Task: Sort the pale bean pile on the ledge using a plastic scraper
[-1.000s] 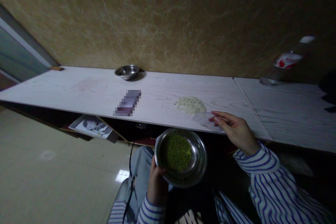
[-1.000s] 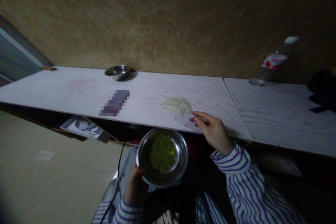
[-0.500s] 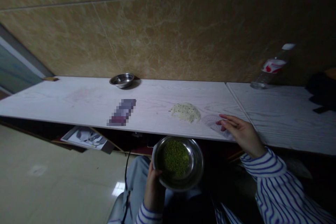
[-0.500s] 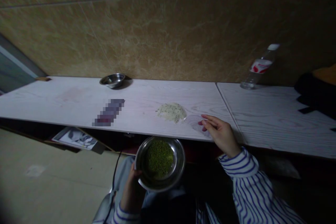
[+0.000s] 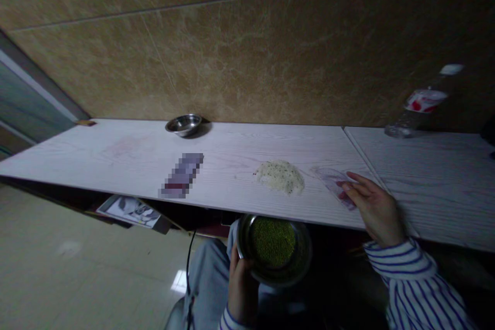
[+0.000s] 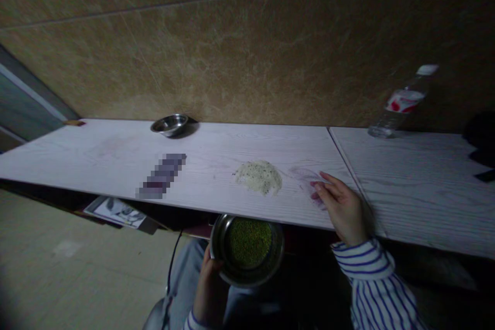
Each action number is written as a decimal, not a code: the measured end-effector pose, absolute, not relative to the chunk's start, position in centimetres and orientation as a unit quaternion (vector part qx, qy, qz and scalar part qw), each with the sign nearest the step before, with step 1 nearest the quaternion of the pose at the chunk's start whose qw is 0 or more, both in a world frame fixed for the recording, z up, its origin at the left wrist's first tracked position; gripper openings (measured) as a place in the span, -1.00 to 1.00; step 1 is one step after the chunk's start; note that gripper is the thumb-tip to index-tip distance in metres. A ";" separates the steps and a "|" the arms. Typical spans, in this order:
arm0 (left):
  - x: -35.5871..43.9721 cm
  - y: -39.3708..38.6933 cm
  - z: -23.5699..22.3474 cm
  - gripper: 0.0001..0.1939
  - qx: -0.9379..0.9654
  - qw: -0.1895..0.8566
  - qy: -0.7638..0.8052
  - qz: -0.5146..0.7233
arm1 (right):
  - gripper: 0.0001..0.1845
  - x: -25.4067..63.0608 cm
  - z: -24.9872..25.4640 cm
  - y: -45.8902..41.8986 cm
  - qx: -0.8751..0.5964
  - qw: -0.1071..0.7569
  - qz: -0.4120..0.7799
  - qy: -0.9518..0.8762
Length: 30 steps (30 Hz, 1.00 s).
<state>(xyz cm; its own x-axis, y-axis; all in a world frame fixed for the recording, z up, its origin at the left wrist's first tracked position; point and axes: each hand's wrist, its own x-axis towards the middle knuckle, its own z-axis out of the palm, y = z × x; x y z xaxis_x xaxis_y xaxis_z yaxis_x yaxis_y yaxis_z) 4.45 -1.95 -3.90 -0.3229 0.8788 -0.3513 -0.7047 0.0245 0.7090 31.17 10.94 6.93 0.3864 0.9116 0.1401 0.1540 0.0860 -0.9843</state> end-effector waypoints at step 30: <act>4.8 -2.2 -1.7 -0.37 0.046 0.620 0.406 0.670 | -0.44 31.4 8.8 10.9 -0.613 0.501 0.395 -0.466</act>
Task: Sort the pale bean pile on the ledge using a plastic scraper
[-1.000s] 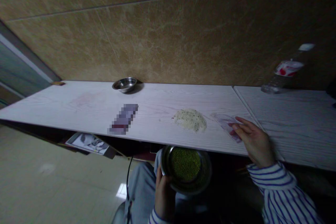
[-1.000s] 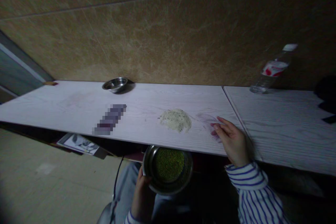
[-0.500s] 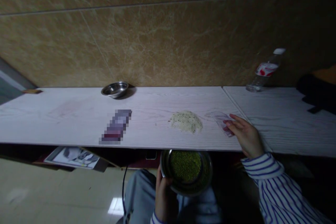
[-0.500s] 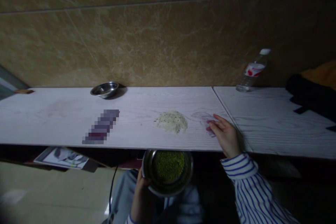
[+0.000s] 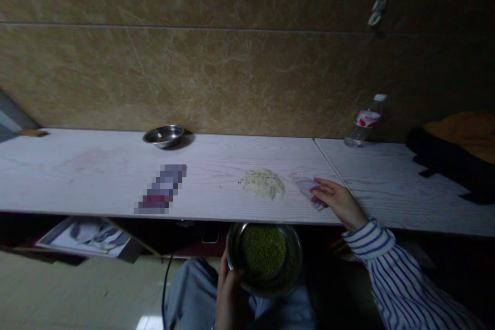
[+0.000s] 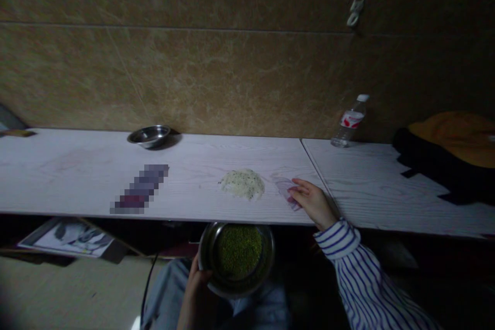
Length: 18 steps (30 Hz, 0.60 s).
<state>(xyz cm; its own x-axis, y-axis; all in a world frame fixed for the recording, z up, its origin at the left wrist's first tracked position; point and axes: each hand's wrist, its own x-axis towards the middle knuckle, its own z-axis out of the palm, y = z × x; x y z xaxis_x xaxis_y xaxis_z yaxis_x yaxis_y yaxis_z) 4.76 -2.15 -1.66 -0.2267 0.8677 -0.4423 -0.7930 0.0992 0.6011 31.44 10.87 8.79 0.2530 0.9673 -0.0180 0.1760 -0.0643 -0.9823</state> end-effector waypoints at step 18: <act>4.2 0.2 -4.3 -0.32 -0.006 0.600 0.427 0.677 | -0.64 25.6 7.6 16.5 -0.626 0.446 0.322 -0.553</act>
<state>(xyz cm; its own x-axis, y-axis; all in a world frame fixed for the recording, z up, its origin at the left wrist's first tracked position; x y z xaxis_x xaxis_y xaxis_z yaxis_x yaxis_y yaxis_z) 4.20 0.20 -4.31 -0.2809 0.8073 -0.5189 -0.8167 0.0828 0.5710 25.61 16.49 7.61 0.1814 0.9793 0.0901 0.4038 0.0093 -0.9148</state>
